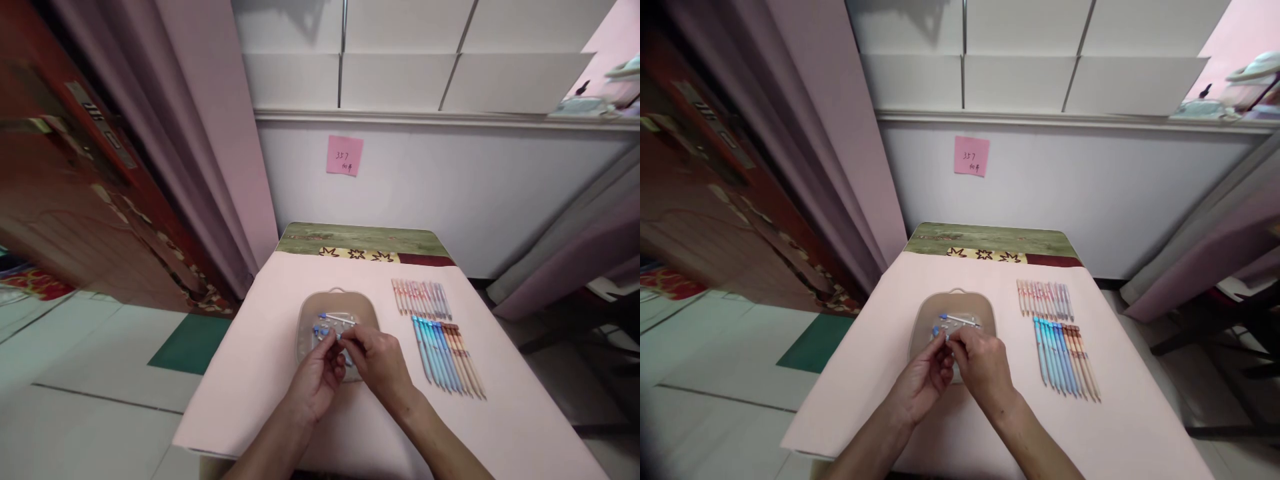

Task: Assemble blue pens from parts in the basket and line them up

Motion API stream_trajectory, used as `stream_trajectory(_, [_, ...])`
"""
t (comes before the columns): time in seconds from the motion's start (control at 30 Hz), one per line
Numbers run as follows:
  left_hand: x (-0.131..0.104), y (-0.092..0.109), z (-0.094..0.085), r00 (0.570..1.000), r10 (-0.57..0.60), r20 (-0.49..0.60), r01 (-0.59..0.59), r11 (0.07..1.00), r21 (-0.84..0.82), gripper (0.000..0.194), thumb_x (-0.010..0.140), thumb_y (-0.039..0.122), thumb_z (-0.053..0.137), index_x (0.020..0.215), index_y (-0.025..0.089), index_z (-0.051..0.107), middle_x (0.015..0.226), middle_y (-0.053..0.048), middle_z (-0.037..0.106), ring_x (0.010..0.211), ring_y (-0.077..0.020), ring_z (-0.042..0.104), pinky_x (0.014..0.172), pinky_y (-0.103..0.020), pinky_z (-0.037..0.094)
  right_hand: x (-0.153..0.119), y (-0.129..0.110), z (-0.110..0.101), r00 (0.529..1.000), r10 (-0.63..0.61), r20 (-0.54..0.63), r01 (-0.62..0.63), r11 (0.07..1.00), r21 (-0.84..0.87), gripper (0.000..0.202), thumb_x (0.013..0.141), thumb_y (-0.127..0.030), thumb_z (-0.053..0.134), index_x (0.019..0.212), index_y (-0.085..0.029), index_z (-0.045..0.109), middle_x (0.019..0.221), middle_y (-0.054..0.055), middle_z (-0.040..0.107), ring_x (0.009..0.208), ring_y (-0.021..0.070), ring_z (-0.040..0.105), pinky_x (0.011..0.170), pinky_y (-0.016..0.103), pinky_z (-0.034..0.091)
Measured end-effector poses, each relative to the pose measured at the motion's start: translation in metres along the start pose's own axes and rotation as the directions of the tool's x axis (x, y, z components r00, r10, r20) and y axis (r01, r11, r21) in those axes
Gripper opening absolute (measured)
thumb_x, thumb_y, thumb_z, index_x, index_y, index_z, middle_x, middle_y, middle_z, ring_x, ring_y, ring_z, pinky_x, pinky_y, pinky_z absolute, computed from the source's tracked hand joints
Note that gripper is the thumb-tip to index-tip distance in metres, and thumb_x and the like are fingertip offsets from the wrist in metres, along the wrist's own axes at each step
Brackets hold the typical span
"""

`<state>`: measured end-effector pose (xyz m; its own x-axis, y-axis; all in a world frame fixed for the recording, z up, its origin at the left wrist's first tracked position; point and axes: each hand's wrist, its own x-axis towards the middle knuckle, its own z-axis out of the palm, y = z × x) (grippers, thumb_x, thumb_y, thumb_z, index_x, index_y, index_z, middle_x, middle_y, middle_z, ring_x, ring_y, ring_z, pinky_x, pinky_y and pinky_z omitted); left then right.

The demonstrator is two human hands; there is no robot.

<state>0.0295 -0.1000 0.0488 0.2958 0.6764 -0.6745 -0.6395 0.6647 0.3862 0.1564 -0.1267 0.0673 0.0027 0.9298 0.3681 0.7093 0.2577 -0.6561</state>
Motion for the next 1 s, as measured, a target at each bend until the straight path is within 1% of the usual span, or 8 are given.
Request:
stream_trajectory(0.13, [0.001,0.001,-0.004,0.999,-0.018,0.042,0.019,1.0,-0.018,0.014,0.082,0.024,0.066,0.077,0.012,0.059,0.057,0.001,0.06,0.041,-0.006,0.051,0.034,-0.015,0.036,0.008,0.001,0.007,0.993,0.116,0.023,-0.118,0.986,0.12,0.004,0.077,-0.023,0.066,0.074,-0.021,0.065,0.067,-0.002,0.066,0.059,0.0113,0.058,0.056,0.02,0.041])
stream_trajectory(0.23, [-0.001,0.011,-0.008,0.996,-0.028,0.086,0.033,0.998,-0.056,0.013,0.084,0.024,0.062,0.079,0.012,0.059,0.059,0.0,0.06,0.041,-0.0064,0.049,0.033,-0.015,0.034,0.02,0.006,0.017,0.958,0.248,0.143,-0.284,0.892,0.352,0.02,0.07,-0.034,0.072,0.076,-0.019,0.06,0.06,-0.003,0.06,0.05,0.0105,0.053,0.047,0.019,0.04])
stream_trajectory(0.33, [-0.006,0.033,-0.014,0.994,0.019,0.104,-0.004,0.991,-0.137,0.017,0.089,0.023,0.055,0.078,0.012,0.057,0.062,-0.002,0.061,0.042,-0.006,0.048,0.034,-0.015,0.035,0.031,0.016,0.029,0.926,0.3,0.228,-0.372,0.828,0.421,0.029,0.078,-0.046,0.061,0.086,-0.018,0.059,0.062,-0.002,0.061,0.048,0.0116,0.055,0.045,0.021,0.042])
stream_trajectory(0.47, [-0.013,0.061,-0.024,0.994,0.102,0.03,-0.092,0.967,-0.238,0.019,0.092,0.021,0.05,0.077,0.011,0.056,0.067,-0.005,0.063,0.042,-0.0035,0.046,0.032,-0.011,0.033,0.031,0.027,0.047,0.905,0.298,0.304,-0.262,0.953,-0.155,0.016,0.08,-0.032,0.058,0.082,-0.019,0.067,0.075,0.005,0.07,0.07,0.0186,0.067,0.061,0.025,0.047])
stream_trajectory(0.53, [-0.014,0.067,-0.029,0.997,0.075,-0.015,-0.076,0.975,-0.207,0.015,0.091,0.017,0.051,0.078,0.01,0.056,0.071,-0.007,0.065,0.042,-0.0031,0.046,0.032,-0.01,0.033,0.027,0.028,0.057,0.859,0.342,0.381,-0.145,0.876,-0.46,0.012,0.075,-0.025,0.062,0.081,-0.018,0.07,0.081,0.01,0.073,0.08,0.0243,0.068,0.066,0.028,0.047])
stream_trajectory(0.63, [-0.013,0.067,-0.034,0.998,0.06,-0.033,-0.065,0.981,-0.183,0.013,0.09,0.014,0.051,0.08,0.009,0.056,0.071,-0.007,0.065,0.043,-0.0037,0.048,0.033,-0.01,0.036,0.021,0.026,0.072,0.829,0.375,0.414,-0.075,0.809,-0.583,0.018,0.072,-0.016,0.06,0.087,-0.013,0.071,0.084,0.017,0.072,0.08,0.0289,0.069,0.065,0.031,0.047])
stream_trajectory(0.8, [-0.012,0.065,-0.035,0.996,0.091,-0.01,-0.092,0.981,-0.17,0.008,0.088,0.015,0.055,0.082,0.011,0.056,0.07,-0.007,0.066,0.043,-0.005,0.051,0.035,-0.012,0.038,0.023,0.017,0.07,0.872,0.318,0.371,-0.044,0.807,-0.588,0.017,0.078,-0.017,0.055,0.085,-0.014,0.07,0.081,0.016,0.072,0.076,0.0267,0.069,0.062,0.031,0.045])
stream_trajectory(1.0, [-0.007,0.065,-0.032,0.995,0.098,-0.025,-0.101,0.986,-0.135,0.01,0.086,0.02,0.06,0.082,0.01,0.059,0.072,-0.007,0.07,0.044,-0.0066,0.056,0.036,-0.014,0.043,0.023,-0.006,0.029,0.996,0.075,0.053,-0.055,0.947,-0.318,0.012,0.08,-0.025,0.056,0.084,-0.023,0.068,0.071,0.002,0.067,0.07,0.0171,0.063,0.06,0.024,0.041])
